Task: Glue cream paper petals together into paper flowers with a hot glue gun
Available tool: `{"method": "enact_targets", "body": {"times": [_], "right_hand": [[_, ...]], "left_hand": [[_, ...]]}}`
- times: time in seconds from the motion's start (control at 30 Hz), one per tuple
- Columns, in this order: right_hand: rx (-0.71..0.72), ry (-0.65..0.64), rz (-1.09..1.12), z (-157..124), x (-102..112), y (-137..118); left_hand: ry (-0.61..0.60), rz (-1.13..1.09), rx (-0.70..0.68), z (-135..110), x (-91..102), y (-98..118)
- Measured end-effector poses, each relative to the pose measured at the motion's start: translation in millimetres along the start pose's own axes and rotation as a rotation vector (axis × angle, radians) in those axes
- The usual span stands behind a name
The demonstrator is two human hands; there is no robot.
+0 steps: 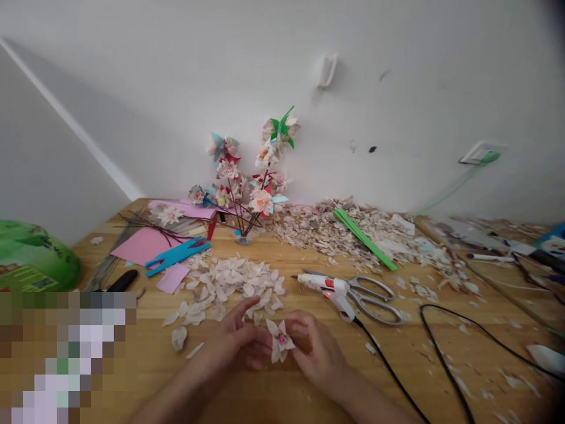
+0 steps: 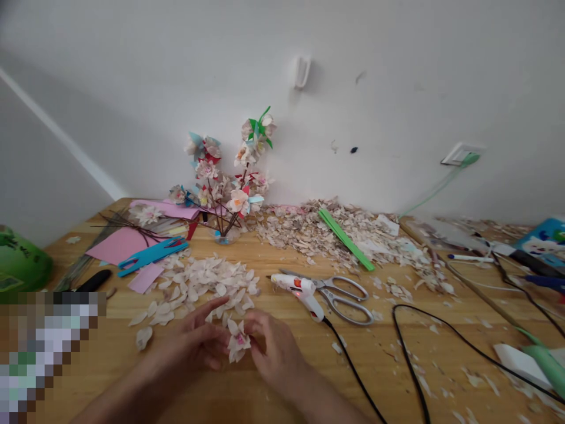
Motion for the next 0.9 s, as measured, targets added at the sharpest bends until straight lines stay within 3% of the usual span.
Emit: {"method": "enact_targets", "body": {"times": [0.27, 0.57, 0.67, 0.8, 0.9], "right_hand": [[-0.049, -0.006, 0.088, 0.2, -3.3, 2.9], [-0.136, 0.057, 0.143, 1.2, -2.0, 9.7], [-0.167, 0.065, 0.154, 1.5, -3.5, 12.6], [-0.216, 0.083, 0.152, 0.9, -3.6, 16.8], [-0.206, 0.095, 0.147, 1.6, -2.8, 16.3]], "left_hand": [[0.045, -0.010, 0.039, -2.5, -0.2, -1.4], [0.002, -0.020, 0.009, 3.6, -2.5, -5.4], [0.027, 0.013, -0.106, 6.3, 0.3, -0.2], [0.164, 0.147, -0.342, -4.5, 4.2, 15.8], [0.257, 0.178, -0.428, -17.6, 5.4, 23.5]]}}
Point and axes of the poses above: each hand's wrist, its own z-axis towards the middle knuckle, its own x-axis out of the back of the hand, y = z × x, the point moved 9 cm from there along z, towards the middle knuckle, and after that the axes turned 13 degrees about x, right-handed, at the moved point
